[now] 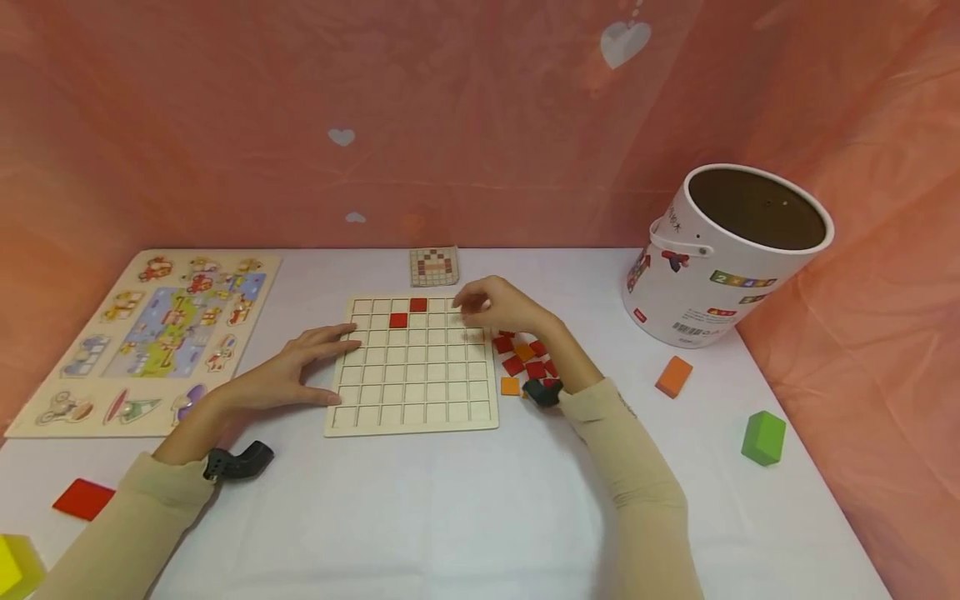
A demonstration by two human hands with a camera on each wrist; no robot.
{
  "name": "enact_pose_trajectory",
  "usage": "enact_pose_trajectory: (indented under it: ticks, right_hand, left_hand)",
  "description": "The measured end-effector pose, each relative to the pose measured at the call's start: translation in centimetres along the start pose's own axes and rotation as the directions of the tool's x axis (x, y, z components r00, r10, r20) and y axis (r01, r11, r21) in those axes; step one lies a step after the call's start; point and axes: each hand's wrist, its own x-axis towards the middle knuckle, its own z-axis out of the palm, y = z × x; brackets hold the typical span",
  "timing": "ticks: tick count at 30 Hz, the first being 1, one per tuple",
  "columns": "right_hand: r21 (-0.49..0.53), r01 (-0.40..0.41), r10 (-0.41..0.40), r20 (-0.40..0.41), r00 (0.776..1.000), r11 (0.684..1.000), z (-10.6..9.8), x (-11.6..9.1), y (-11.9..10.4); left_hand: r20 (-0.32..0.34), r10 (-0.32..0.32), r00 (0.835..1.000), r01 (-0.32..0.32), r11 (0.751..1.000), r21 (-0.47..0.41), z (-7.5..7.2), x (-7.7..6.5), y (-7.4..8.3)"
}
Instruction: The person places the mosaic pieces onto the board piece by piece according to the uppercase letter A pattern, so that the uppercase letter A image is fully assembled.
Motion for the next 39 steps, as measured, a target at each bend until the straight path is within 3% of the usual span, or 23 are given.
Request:
enact_pose_trajectory:
  ticks: [7, 15, 23, 32, 39]
  right_hand:
    - [-0.005, -0.122, 0.122, -0.008, 0.992, 0.992, -3.1, -5.2, 3.0]
    - [-0.01, -0.155, 0.155, 0.11, 0.982, 0.988, -3.8, -7.7, 5.0]
    - [-0.022, -0.118, 0.12, 0.121, 0.985, 0.993, -3.5, -7.7, 4.9]
    - [-0.033, -0.153, 0.155, 0.087, 0.984, 0.988, -3.7, -7.7, 4.3]
    - [0.009, -0.09, 0.09, 0.031, 0.995, 0.996, -2.8, -3.6, 2.9]
  left_hand:
    - [-0.012, 0.005, 1.0, -0.004, 1.0, 0.011, -0.1, -0.2, -0.1]
    - [-0.01, -0.008, 1.0, 0.008, 1.0, -0.012, 0.2, -0.4, 0.0]
    - [-0.017, 0.006, 1.0, -0.006, 1.0, 0.009, 0.0, -0.4, 0.1]
    - [-0.006, 0.011, 1.0, -0.011, 1.0, 0.004, 0.0, 0.1, 0.3]
    - [-0.014, 0.009, 1.0, -0.008, 1.0, 0.004, 0.1, 0.0, 0.2]
